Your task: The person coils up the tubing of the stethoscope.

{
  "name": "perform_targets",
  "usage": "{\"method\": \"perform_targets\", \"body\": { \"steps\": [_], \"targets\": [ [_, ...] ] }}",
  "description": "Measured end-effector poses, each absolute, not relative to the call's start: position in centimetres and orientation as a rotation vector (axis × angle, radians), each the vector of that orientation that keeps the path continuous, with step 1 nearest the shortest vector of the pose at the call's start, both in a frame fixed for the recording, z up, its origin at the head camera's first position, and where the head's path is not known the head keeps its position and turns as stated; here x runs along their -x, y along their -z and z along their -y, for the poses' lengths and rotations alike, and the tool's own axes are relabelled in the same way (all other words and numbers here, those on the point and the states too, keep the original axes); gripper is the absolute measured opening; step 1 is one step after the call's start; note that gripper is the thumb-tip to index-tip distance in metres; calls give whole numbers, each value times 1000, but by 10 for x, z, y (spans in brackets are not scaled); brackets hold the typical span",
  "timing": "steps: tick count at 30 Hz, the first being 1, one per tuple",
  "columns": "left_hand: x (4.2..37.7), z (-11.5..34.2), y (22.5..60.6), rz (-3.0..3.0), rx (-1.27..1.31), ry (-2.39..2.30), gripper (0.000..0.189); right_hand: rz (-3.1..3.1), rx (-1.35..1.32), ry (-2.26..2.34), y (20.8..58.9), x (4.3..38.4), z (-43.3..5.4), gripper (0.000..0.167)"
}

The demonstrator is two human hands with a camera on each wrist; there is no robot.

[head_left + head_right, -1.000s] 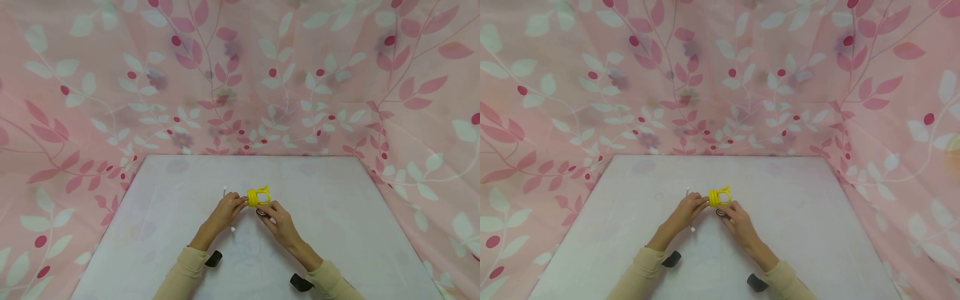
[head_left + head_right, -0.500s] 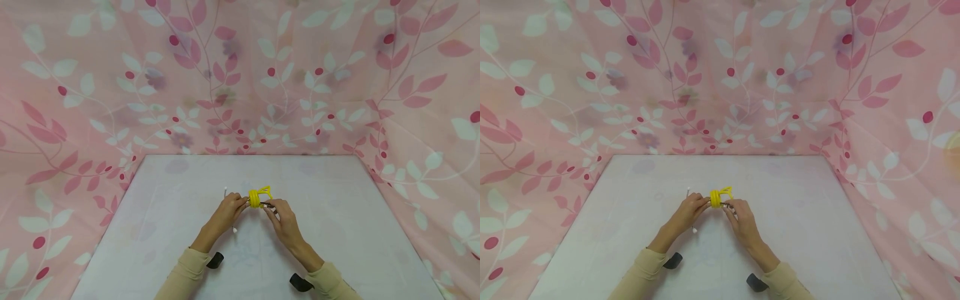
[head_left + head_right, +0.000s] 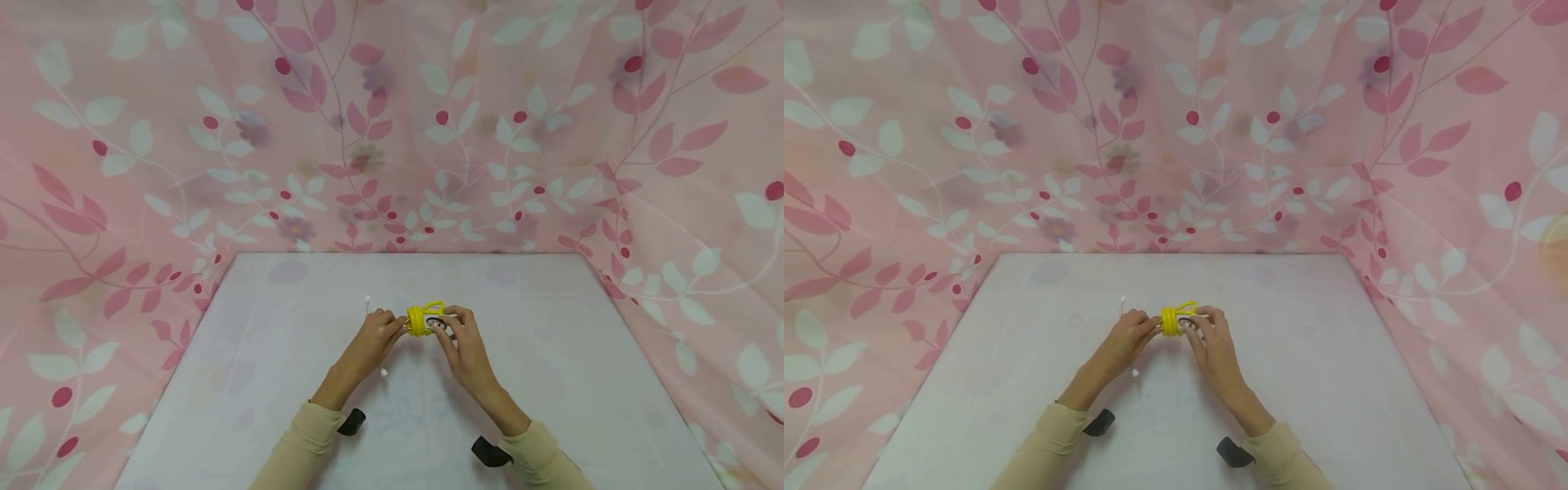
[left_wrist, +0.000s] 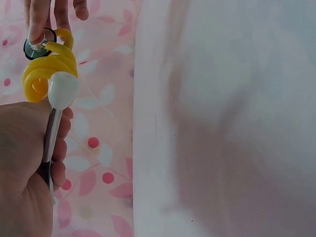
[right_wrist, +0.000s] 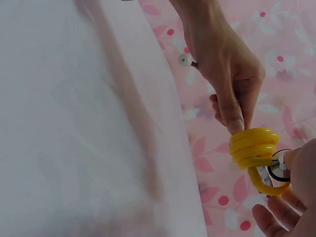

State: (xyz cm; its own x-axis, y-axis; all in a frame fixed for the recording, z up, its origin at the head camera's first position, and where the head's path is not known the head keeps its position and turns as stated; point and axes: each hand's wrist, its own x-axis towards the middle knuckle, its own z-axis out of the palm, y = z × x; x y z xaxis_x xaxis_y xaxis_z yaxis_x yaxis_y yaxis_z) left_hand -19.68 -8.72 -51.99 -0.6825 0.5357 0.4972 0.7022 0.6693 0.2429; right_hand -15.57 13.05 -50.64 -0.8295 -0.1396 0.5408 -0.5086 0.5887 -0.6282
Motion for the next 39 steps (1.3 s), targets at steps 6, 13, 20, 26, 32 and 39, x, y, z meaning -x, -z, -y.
{"method": "perform_targets", "body": {
  "steps": [6,13,20,26,32,39],
  "targets": [
    [197,90,521,2484,969,579,26,2433,-480,-1271,503,161,-134,19],
    [197,91,521,2506,963,564,26,2450,-498,-1271,500,163,-136,21],
    [197,91,524,2493,976,575,24,2485,-465,-1369,496,164,-138,19],
    [197,91,529,2465,1004,582,23,2538,-370,-1542,491,169,-143,23],
    [196,90,530,2441,1039,571,21,2729,-499,-1658,481,181,-158,34],
    [195,89,530,2441,1114,548,18,3037,-784,-1639,463,192,-173,34]
  ]
}}
